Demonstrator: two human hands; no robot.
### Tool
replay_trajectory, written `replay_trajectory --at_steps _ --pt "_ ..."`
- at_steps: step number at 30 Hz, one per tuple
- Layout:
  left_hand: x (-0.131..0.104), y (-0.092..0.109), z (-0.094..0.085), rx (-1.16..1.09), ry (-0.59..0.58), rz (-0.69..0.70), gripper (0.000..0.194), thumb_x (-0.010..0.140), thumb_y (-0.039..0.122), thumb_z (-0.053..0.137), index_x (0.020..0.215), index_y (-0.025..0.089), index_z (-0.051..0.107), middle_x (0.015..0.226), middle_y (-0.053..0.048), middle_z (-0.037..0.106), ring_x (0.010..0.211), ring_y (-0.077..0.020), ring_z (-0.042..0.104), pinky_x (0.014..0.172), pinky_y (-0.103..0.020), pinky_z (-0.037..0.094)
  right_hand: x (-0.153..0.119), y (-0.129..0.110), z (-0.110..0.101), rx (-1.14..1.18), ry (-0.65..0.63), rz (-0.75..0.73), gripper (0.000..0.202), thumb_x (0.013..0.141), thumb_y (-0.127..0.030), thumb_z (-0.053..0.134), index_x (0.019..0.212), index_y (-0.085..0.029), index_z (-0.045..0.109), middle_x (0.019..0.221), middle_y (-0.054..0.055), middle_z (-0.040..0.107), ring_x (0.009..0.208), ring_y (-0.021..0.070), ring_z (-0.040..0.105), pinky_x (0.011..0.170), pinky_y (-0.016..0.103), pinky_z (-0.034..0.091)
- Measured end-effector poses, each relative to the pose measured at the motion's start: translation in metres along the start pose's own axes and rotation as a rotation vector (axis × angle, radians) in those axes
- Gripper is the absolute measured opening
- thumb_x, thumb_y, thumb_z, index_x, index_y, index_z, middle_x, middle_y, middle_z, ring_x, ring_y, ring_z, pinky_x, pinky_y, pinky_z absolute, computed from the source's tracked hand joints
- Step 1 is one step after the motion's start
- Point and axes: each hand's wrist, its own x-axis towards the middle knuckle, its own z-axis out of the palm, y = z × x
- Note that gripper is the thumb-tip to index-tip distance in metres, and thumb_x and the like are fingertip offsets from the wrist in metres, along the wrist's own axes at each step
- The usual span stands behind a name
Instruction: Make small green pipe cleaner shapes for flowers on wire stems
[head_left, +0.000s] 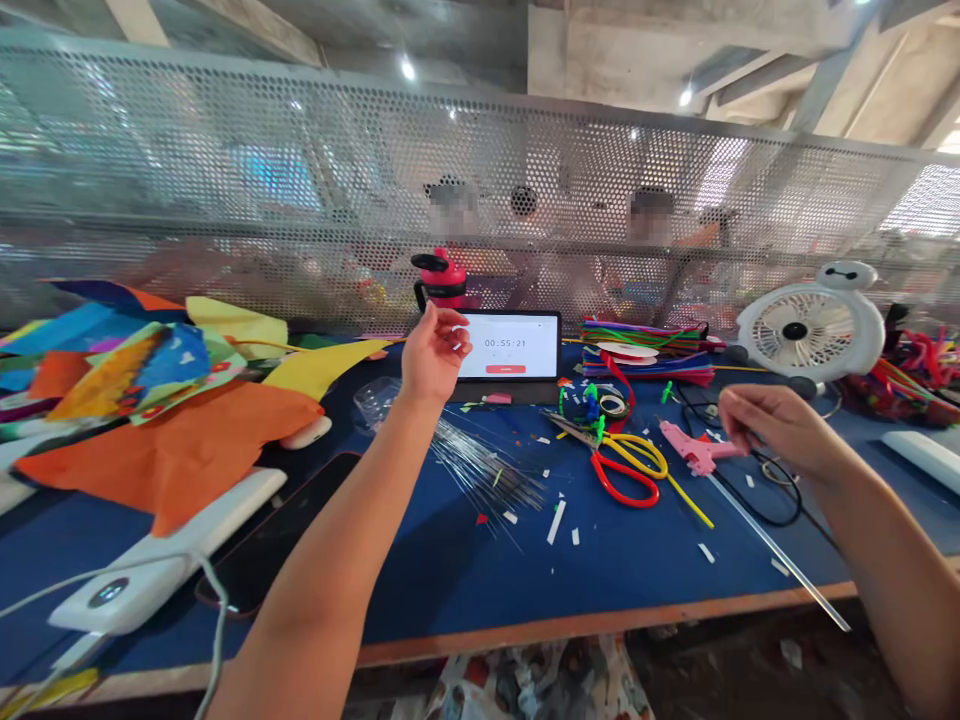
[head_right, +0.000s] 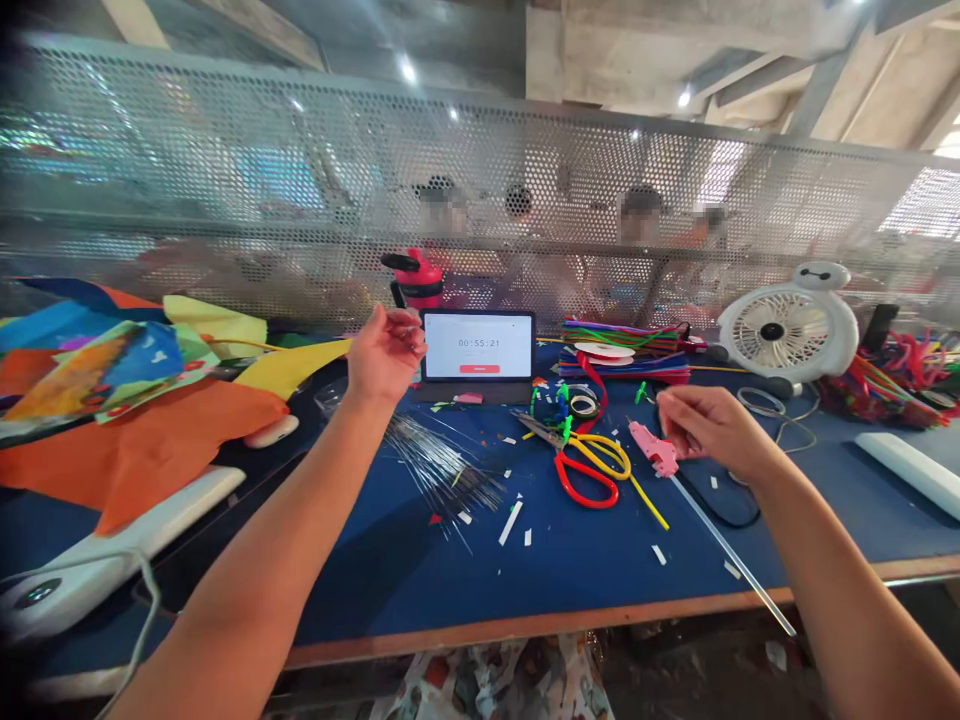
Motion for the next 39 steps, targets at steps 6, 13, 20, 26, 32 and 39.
replay_trajectory --at_steps 6,13,20,26,32,39 --pt "-0.06 0.011 0.074 0.155 -0.391 -0.162 0.026 0.086 0.035 0.047 0.073 0.014 0.056 0.069 -0.001 0.056 0.05 -0.0061 0.047 0.047 -0.02 0.037 -0.031 0.027 0.007 -0.359 -0.037 0.089 0.038 0.09 -0.046 0.041 0.065 -0.02 0.053 0.046 -0.001 0.05 0.044 0.0132 0.046 0.048 0.026 0.034" --pt "-0.171 -0.003 0.093 0.884 -1.278 0.455 0.021 0.086 0.033 0.05 0.077 0.017 0.058 0.074 -0.002 0.06 0.059 -0.011 0.055 0.049 -0.023 0.038 -0.034 0.044 0.028 -0.828 -0.115 0.098 0.033 0.09 -0.045 0.039 0.079 -0.022 0.059 0.065 0.001 0.065 0.058 0.0161 0.058 0.054 0.024 0.034" --pt "-0.235 -0.022 0.072 0.853 -1.434 1.011 0.024 0.087 0.027 0.045 0.067 0.017 0.052 0.062 0.0 0.049 0.048 -0.0112 0.049 0.039 -0.027 0.029 -0.003 0.033 0.066 -1.228 -0.047 0.19 0.039 0.087 -0.048 0.043 0.065 -0.021 0.06 0.063 0.006 0.066 0.06 0.0205 0.061 0.051 0.026 0.02" --pt "-0.247 -0.039 0.064 0.826 -1.521 0.899 0.017 0.082 0.023 0.049 0.067 0.017 0.054 0.062 0.001 0.05 0.048 -0.0112 0.051 0.038 -0.028 0.031 0.025 0.017 0.104 -1.125 -0.027 0.023 0.039 0.089 -0.041 0.04 0.064 -0.022 0.063 0.064 0.005 0.067 0.06 0.0192 0.062 0.052 0.027 0.019" --pt "-0.245 -0.039 0.064 0.832 -1.561 0.898 0.013 0.08 0.02 0.051 0.068 0.017 0.054 0.064 0.001 0.05 0.051 -0.0115 0.054 0.038 -0.028 0.031 0.052 0.046 0.1 -1.087 0.154 0.125 0.038 0.091 -0.043 0.035 0.077 -0.021 0.063 0.067 0.006 0.068 0.06 0.0177 0.061 0.05 0.026 0.018" --pt "-0.245 -0.04 0.065 0.834 -1.58 0.874 0.011 0.078 0.022 0.054 0.068 0.017 0.056 0.064 0.0 0.052 0.052 -0.0131 0.055 0.037 -0.029 0.033 0.04 0.078 0.083 -0.989 0.269 0.202 0.024 0.087 -0.04 0.044 0.089 -0.023 0.061 0.068 0.001 0.068 0.059 0.0173 0.061 0.049 0.024 0.022"
